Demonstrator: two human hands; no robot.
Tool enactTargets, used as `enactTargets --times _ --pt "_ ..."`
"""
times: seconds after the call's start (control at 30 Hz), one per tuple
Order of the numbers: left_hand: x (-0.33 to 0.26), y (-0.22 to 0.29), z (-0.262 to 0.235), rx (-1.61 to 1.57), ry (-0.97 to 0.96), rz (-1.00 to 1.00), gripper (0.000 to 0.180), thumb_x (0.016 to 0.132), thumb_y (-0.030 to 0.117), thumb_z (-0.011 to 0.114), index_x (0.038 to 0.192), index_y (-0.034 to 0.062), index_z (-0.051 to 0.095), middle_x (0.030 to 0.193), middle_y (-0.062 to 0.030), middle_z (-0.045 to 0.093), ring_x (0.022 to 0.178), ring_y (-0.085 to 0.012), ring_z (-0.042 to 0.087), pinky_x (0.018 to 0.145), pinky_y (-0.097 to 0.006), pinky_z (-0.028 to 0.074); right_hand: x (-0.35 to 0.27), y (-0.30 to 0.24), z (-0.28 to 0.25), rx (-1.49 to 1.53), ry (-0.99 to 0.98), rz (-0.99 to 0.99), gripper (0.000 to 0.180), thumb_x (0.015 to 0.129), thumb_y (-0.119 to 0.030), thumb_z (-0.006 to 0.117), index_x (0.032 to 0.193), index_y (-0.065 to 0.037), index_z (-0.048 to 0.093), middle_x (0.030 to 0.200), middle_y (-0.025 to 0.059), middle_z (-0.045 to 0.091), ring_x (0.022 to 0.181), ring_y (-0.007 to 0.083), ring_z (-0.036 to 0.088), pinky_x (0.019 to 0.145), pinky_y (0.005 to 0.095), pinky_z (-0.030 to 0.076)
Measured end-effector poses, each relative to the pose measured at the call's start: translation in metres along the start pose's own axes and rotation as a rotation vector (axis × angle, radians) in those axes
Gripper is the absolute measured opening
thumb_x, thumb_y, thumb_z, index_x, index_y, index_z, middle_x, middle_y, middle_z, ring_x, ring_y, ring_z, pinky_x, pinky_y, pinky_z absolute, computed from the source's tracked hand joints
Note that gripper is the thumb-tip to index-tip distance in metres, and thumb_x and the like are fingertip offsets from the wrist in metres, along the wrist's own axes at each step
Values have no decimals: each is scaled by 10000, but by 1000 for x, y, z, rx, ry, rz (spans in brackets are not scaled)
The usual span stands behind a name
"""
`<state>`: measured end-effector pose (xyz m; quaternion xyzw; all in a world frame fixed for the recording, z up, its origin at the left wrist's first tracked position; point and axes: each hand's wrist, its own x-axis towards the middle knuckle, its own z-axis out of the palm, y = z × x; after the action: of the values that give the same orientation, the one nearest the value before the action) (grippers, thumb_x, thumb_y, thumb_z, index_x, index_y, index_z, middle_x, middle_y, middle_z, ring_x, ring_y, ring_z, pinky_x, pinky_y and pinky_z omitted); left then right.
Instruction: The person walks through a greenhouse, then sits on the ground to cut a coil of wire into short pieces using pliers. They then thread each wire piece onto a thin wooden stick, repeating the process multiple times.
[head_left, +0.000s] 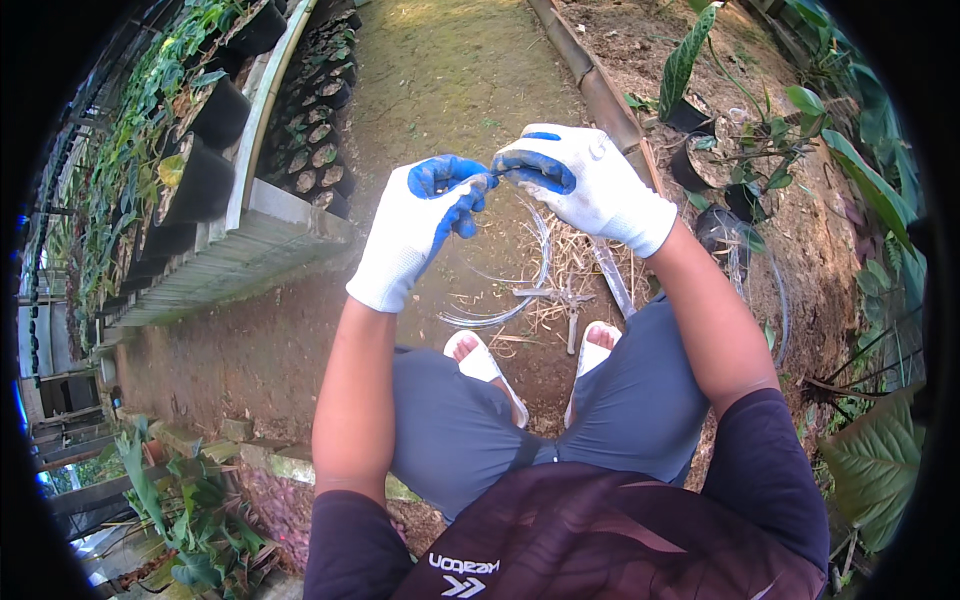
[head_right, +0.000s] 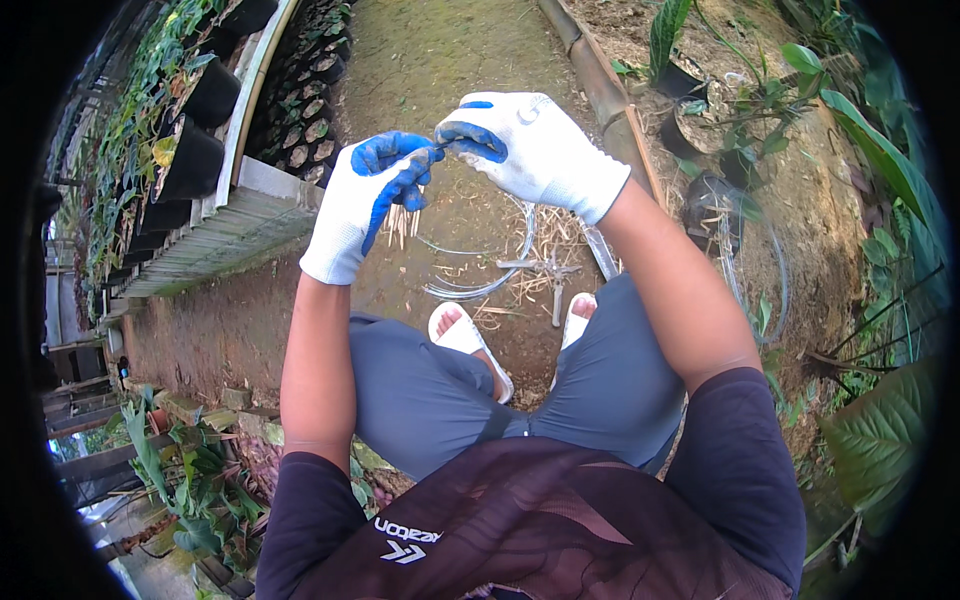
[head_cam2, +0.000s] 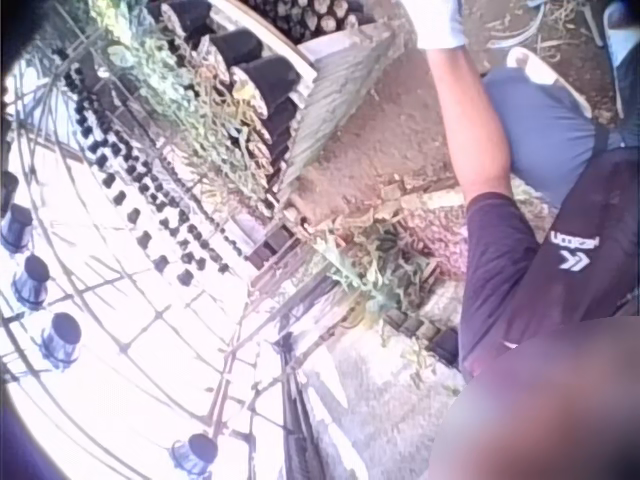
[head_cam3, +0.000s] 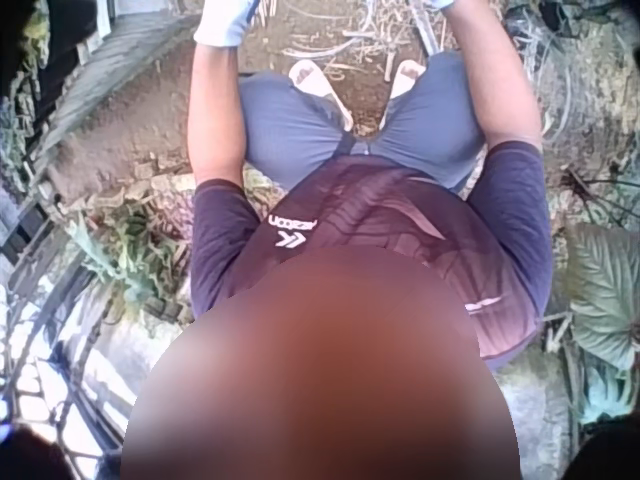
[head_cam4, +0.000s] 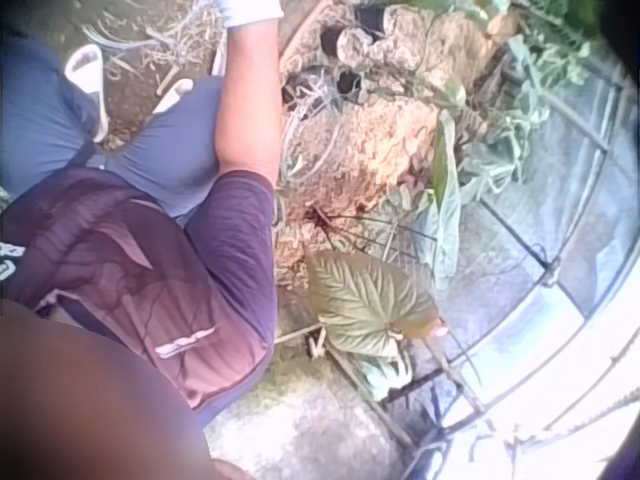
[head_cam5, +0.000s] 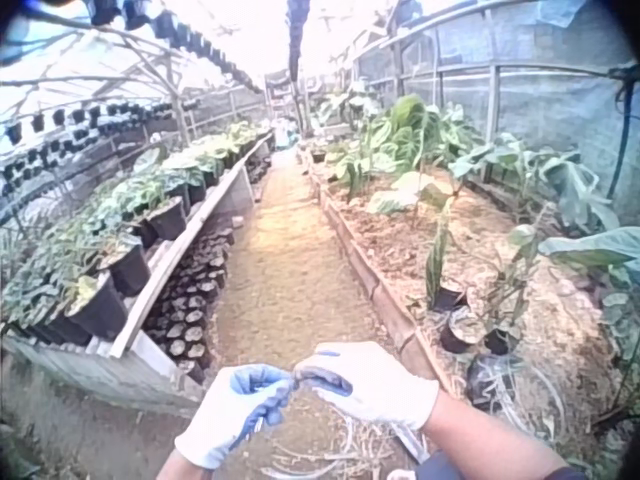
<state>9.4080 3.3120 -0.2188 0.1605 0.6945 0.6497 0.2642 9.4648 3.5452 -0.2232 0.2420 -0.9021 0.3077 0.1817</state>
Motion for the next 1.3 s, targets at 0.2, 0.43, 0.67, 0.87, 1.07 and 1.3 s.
enactTargets --times 0.2,0.43,0.67,0.87,1.07,1.3 --pt "4 -4 1 11 -116 -40 212 982 145 715 1101 -31 716 938 -45 734 706 -81 632 633 -229 562 -3 2 1 7 -28 -39 213 931 -153 707 1126 -68 721 1003 87 721 885 274 715 802 388 569" --pt "7 0 -4 -103 167 -14 276 1008 196 693 1197 -6 690 971 -65 726 749 -143 719 728 -280 603 -2 36 -17 746 24 543 393 1007 -341 688 1262 -42 713 913 40 731 675 62 614 627 232 515" --pt "6 5 -7 -155 52 -48 291 990 164 713 1187 -47 682 978 -121 736 776 -191 731 747 -325 625 -4 41 -13 728 1 487 283 1016 -238 682 1215 -45 738 909 50 744 720 79 634 654 242 528" --pt "11 -7 5 58 143 169 293 995 158 710 1189 -61 699 981 -116 749 780 -155 713 746 -282 600 0 23 -7 461 31 489 240 988 -215 680 1152 -60 760 914 78 763 770 132 692 706 299 558" --pt "12 -8 6 -67 103 106 244 985 153 728 1103 -60 733 904 -107 746 737 -148 699 696 -278 592 -2 22 2 164 148 250 231 943 -202 682 1122 -78 757 1014 146 759 905 322 724 841 394 577" --pt "13 -9 5 -16 93 24 214 972 144 742 1052 -55 733 888 -97 741 728 -150 699 673 -291 598 -5 21 7 49 204 118 242 902 -175 698 1128 -100 743 1070 128 754 991 330 711 905 413 560"
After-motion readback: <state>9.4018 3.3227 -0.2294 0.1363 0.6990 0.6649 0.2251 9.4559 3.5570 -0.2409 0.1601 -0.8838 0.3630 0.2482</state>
